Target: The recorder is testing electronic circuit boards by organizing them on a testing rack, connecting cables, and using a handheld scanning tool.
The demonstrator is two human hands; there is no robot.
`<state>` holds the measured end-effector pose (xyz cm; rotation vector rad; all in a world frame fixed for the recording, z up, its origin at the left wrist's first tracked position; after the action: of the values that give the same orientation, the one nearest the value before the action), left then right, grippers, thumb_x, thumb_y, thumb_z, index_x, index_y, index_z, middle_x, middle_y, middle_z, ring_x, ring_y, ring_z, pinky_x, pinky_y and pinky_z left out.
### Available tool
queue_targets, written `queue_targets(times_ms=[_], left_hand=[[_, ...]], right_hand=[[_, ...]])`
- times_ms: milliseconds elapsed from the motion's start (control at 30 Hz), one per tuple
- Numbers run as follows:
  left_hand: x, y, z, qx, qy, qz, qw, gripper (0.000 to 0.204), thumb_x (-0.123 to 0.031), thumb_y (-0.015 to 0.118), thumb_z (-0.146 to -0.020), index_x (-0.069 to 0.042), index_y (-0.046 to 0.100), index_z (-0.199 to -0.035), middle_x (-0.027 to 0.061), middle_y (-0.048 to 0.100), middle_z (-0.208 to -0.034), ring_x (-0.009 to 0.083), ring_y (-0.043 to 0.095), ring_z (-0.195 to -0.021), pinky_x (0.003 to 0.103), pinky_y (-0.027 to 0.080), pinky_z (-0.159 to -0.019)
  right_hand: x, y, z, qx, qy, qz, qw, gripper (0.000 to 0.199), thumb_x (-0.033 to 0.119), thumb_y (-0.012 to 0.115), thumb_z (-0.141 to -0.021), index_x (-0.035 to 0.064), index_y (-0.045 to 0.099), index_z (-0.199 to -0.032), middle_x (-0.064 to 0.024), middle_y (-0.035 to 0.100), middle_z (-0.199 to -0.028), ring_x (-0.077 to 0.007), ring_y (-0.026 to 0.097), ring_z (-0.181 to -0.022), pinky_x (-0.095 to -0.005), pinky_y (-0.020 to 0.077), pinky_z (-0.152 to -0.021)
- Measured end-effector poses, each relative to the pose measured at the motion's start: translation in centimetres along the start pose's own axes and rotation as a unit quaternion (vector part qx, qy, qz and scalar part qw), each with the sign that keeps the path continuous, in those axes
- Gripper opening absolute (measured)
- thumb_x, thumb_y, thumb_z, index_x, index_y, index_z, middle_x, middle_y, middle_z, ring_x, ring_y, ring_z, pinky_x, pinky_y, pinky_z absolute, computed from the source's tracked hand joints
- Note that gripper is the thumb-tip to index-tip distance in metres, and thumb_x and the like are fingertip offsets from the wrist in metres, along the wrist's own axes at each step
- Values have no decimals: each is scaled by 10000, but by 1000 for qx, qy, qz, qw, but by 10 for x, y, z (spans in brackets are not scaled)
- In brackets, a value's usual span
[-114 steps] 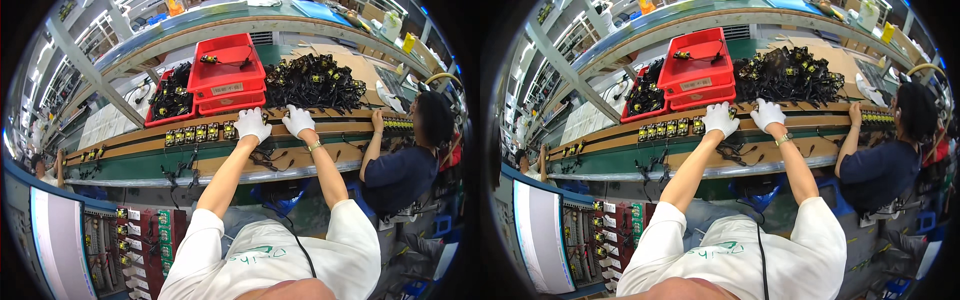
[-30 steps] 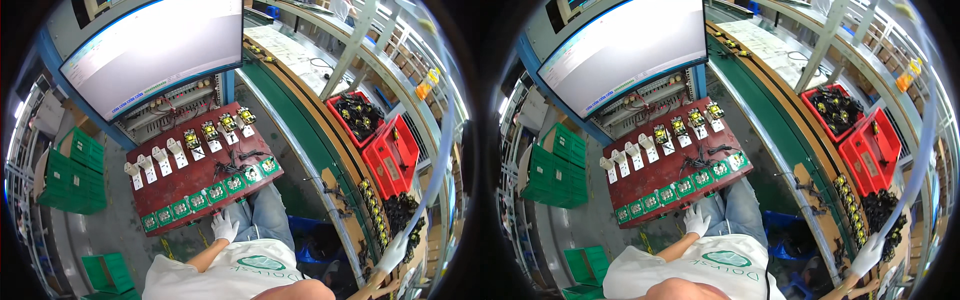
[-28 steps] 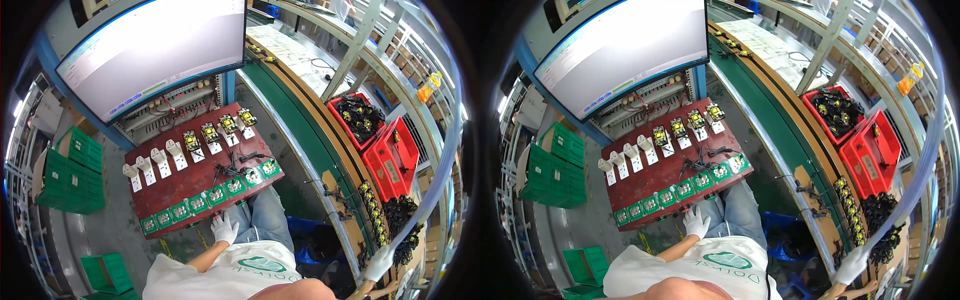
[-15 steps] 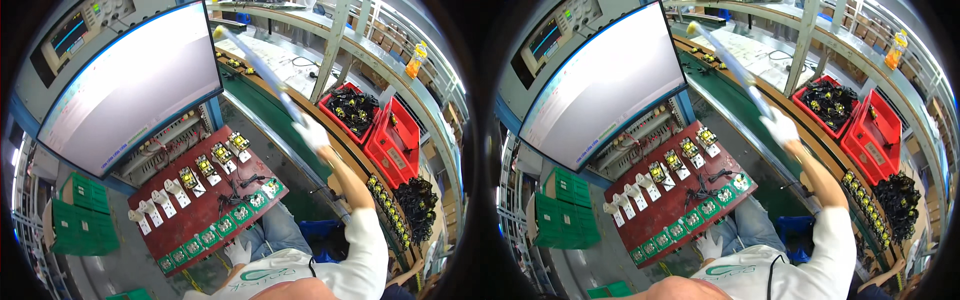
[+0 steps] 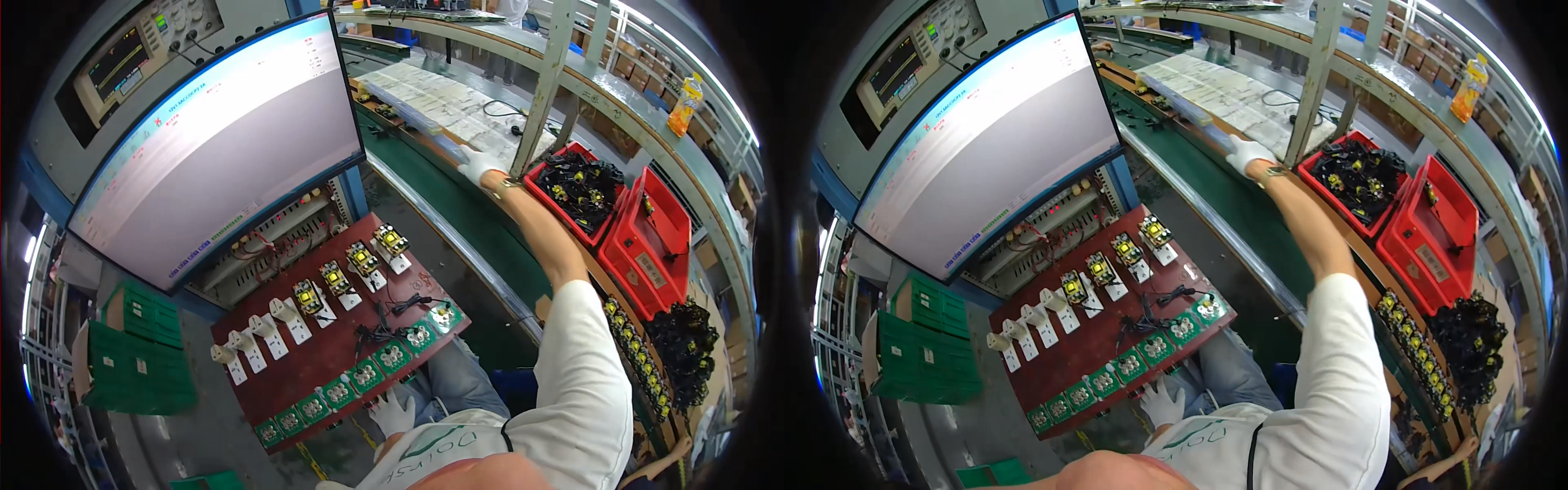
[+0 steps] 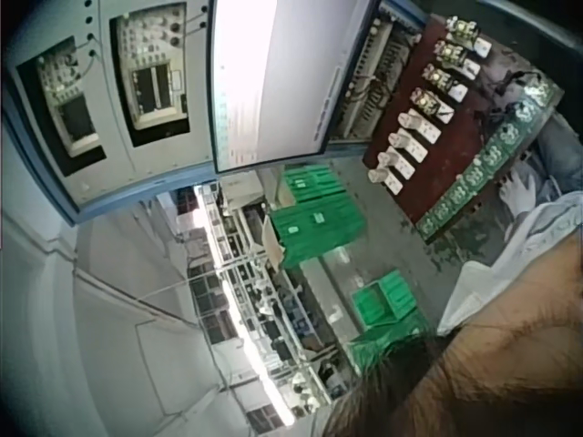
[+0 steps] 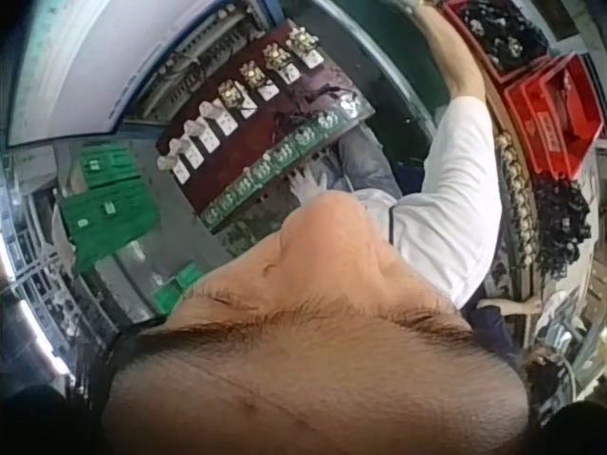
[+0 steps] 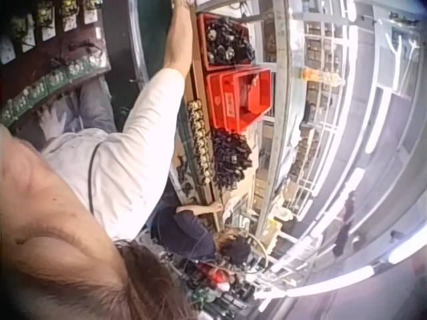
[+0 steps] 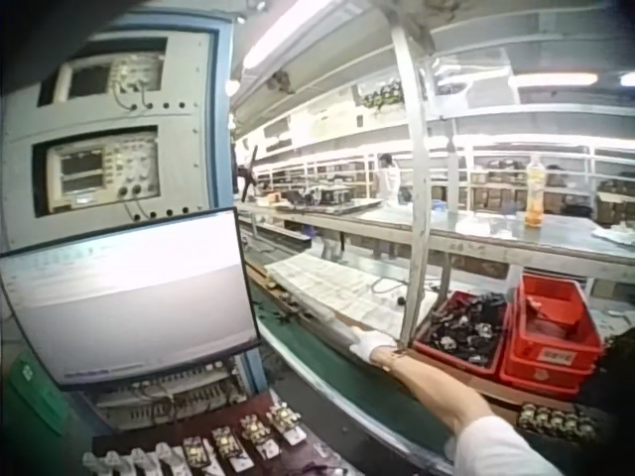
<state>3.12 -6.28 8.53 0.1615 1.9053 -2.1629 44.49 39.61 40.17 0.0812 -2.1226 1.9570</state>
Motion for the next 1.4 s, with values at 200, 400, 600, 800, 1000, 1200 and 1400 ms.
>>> queue_targets(times_ms=[200, 400, 600, 800, 1000, 1200, 1400], left_hand=[[13, 1, 0, -13, 23, 11, 1000, 791, -585, 667, -873, -134, 520, -1506, 311, 471, -1488, 507, 548, -1149, 613, 454, -965], [22, 3, 5, -9, 5, 21, 1000, 783, -563, 684, -868, -133, 521, -1501, 296, 473, -1500, 507, 548, -1183, 607, 465, -973], [26, 5, 12, -40, 33, 38, 998, 756, -528, 695, -872, -127, 523, -1489, 275, 471, -1515, 511, 530, -1250, 602, 470, -1009], [20, 8, 9, -42, 60, 42, 996, 728, -489, 705, -881, -116, 526, -1480, 266, 465, -1529, 512, 510, -1292, 607, 467, -1034], [6, 0, 8, -50, 72, 24, 996, 747, -424, 736, -869, -77, 498, -1487, 263, 440, -1557, 493, 506, -1314, 589, 473, -1031], [-37, -75, 44, -27, 231, 184, 955, 416, -195, 710, -894, -19, 678, -1270, 209, 671, -1318, 412, 651, -1135, 471, 535, -977], [-190, -225, 44, 175, 473, 426, 751, 258, -13, 668, -915, -9, 756, -1158, 120, 766, -1178, 288, 734, -999, 356, 578, -888]], right_hand=[[-95, -41, 127, 15, 2, 33, 999, 677, 424, 596, -972, 188, 465, -1592, -227, 713, -1309, -467, 693, -1099, -499, 541, -918], [-130, -78, 301, 37, 66, -1, 997, 676, 368, 641, -968, 219, 463, -1602, -216, 729, -1274, -454, 704, -1052, -480, 548, -904], [-156, -101, 468, -7, 122, -56, 991, 690, 255, 735, -897, 201, 550, -1560, -179, 786, -1102, -343, 715, -827, -406, 550, -791], [-164, -101, 613, -21, 180, -29, 983, 686, 261, 755, -869, 233, 583, -1532, -164, 774, -943, -371, 685, -741, -425, 545, -719], [-157, -115, 703, -247, 151, 203, 935, 706, 146, 836, -750, 197, 685, -1437, -70, 730, -890, -271, 629, -658, -370, 519, -636], [-188, -189, 769, -441, 211, 329, 808, 651, -19, 816, -771, 164, 722, -1389, -67, 783, -1097, -220, 694, -824, -347, 564, -758], [-256, -313, 680, -464, 101, 516, 713, 603, 201, 788, -940, 241, 614, -1516, 21, 745, -984, -166, 675, -766, -312, 529, -633]])
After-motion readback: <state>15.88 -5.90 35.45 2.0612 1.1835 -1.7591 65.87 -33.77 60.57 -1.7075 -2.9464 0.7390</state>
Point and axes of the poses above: each hand's wrist, its own z-axis away from the middle knuckle, its own y-axis out of the palm, x = y × z, the point moved 2 cm from there along -z, towards the middle knuckle
